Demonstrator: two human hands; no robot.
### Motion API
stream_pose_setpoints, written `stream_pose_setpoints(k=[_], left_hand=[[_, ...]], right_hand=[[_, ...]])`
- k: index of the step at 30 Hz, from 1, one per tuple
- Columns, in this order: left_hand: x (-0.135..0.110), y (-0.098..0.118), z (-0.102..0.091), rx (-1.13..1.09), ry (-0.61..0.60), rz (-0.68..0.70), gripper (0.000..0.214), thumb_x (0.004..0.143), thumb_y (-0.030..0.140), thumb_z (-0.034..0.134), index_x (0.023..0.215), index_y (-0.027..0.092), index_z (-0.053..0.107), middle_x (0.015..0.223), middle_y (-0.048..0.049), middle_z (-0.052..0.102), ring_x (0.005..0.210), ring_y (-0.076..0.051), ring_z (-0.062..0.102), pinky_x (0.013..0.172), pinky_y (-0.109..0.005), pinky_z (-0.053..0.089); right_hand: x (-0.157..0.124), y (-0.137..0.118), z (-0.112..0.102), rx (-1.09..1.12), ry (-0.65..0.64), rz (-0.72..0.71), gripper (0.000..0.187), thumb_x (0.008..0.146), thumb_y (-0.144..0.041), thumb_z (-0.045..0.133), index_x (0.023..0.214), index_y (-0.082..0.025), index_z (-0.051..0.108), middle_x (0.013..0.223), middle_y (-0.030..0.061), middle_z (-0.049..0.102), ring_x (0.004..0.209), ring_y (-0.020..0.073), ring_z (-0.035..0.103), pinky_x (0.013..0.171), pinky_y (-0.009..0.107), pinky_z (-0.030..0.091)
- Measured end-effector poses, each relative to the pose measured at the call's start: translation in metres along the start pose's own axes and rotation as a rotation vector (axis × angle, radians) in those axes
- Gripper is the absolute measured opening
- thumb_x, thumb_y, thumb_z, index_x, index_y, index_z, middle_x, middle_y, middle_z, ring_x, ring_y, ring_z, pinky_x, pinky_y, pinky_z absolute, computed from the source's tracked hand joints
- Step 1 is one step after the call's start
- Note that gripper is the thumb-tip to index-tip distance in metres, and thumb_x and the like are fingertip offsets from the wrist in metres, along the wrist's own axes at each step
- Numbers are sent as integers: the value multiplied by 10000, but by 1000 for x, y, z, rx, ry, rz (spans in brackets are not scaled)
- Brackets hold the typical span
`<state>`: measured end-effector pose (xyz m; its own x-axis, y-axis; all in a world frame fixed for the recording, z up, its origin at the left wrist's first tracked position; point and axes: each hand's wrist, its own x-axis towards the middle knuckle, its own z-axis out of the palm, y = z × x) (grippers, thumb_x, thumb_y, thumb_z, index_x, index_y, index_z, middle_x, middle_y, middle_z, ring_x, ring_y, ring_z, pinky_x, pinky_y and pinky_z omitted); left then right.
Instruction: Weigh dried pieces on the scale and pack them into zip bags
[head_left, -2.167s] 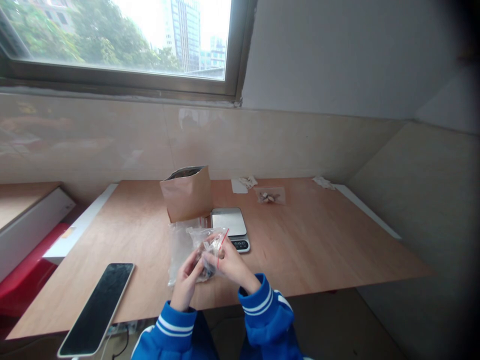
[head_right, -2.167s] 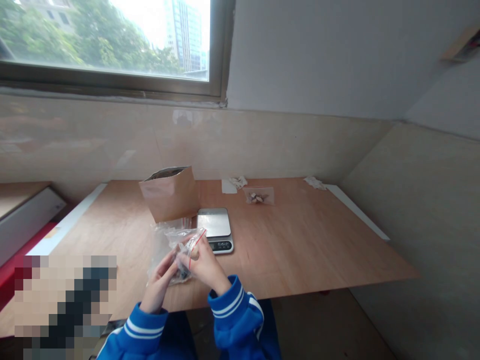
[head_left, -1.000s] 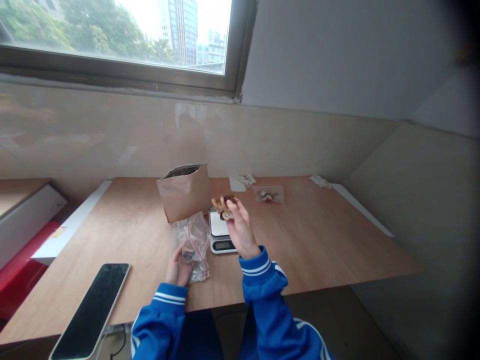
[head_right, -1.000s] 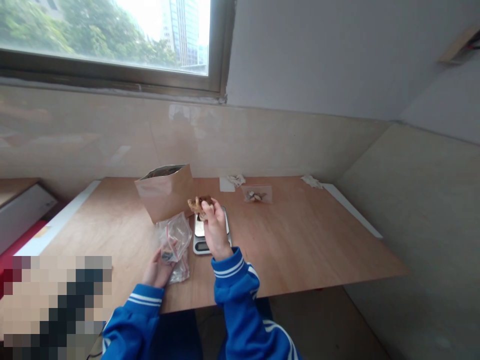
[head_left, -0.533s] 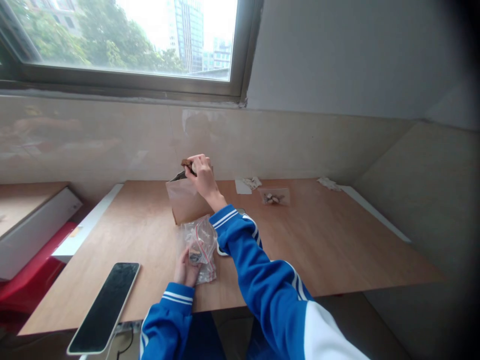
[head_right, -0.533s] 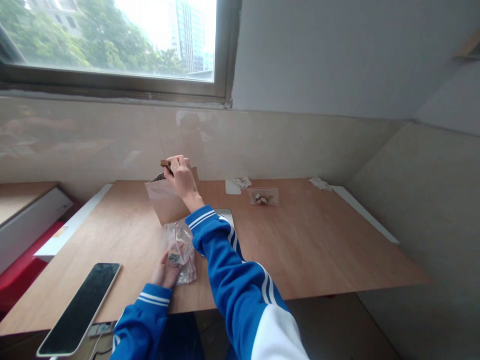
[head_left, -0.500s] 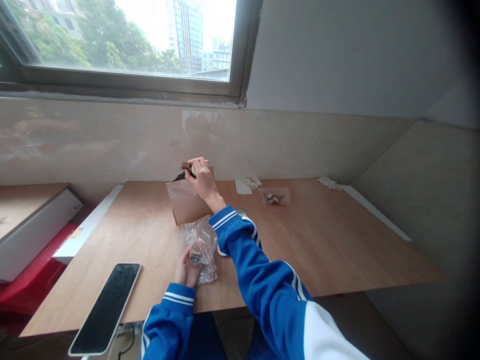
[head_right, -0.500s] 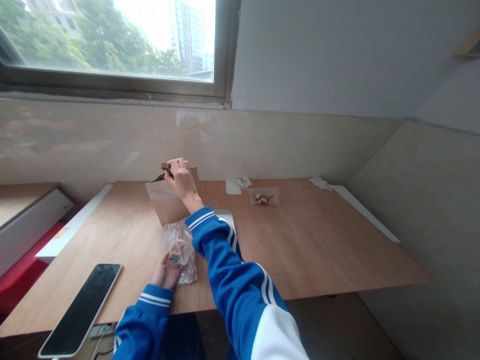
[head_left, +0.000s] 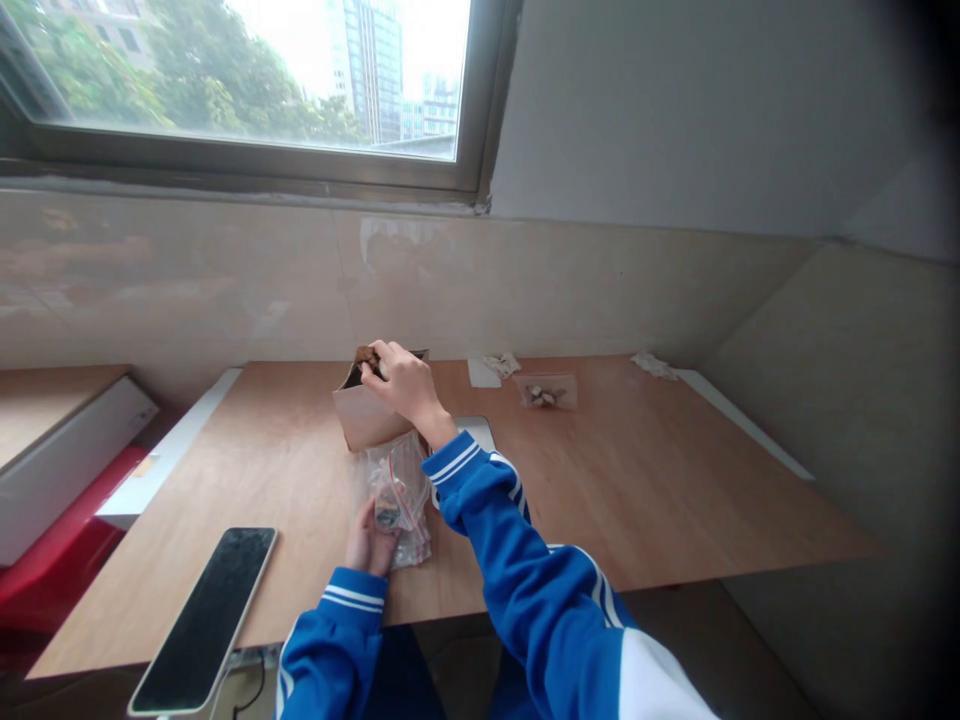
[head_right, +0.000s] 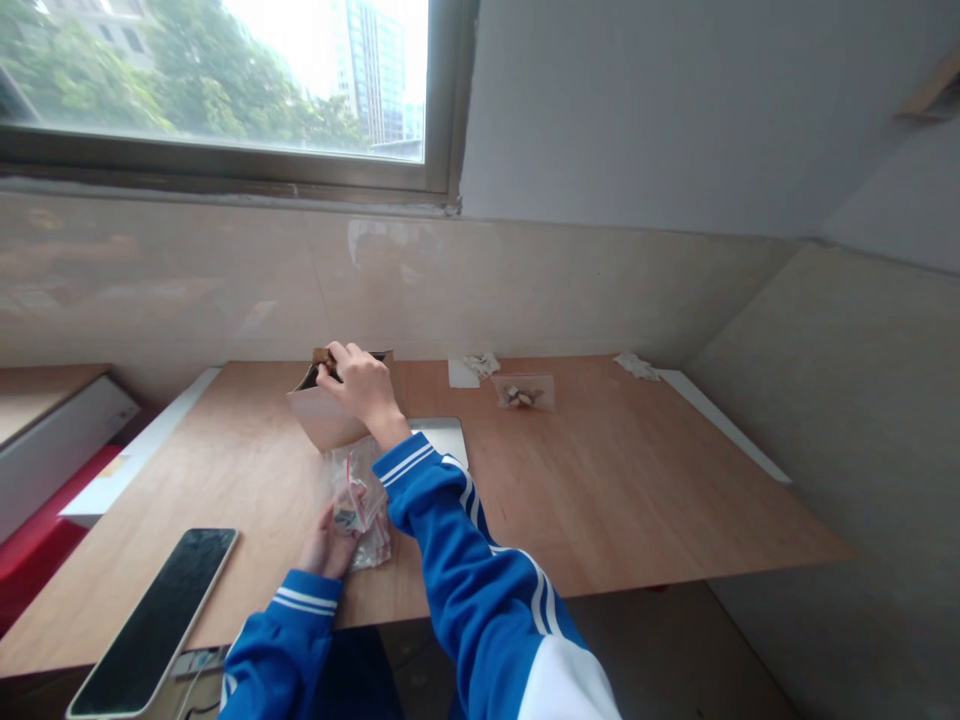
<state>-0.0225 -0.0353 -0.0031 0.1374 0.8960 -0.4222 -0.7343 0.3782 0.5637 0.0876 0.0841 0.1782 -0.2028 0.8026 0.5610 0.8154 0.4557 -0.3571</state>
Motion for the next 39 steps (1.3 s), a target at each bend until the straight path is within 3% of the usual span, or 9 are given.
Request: stream_pose_setpoints(k=[7,12,18,24,32,39], left_hand=[[4,-2,-2,-50,-4,8,233,834,248,508,953,134,672,927,-59,726,836,-214,682,767,-336,561],[9,-3,-7,-81,24,25,234,839,184,477,975,117,655,927,-94,723,827,-205,689,740,-328,571],[8,-3,-7,-79,12,3,286,859,187,463,1081,121,632,924,-92,721,843,-205,690,761,-318,566],[9,-4,-9,-93,8,7,309,863,192,468,1120,125,625,919,-90,718,863,-209,688,781,-315,558],[7,-3,-7,-91,24,-6,268,849,210,494,1038,125,664,916,-95,720,868,-213,682,768,-315,562],[8,-4,-10,-92,9,-7,331,823,224,537,1128,137,630,947,-92,718,923,-228,672,806,-343,554]], right_hand=[[-12,-6,-10,-61,-78,-8,226,919,-422,432,947,-228,544,925,19,622,871,163,587,661,220,387],[-19,-9,-16,-69,-118,31,436,912,-589,336,948,-216,560,960,36,655,856,162,615,648,214,404],[-29,-6,-10,-31,-56,65,275,974,-391,309,1019,-249,540,1031,9,669,939,151,626,678,213,418],[-35,-3,-6,-3,-12,195,306,914,-475,424,1050,-203,462,838,13,672,785,171,644,634,227,413],[-34,2,-4,66,72,75,114,920,-328,473,946,-227,519,889,-8,650,855,134,600,728,231,385],[-38,9,6,-48,114,-30,346,960,-420,373,843,-218,629,951,36,653,934,177,531,798,304,347]])
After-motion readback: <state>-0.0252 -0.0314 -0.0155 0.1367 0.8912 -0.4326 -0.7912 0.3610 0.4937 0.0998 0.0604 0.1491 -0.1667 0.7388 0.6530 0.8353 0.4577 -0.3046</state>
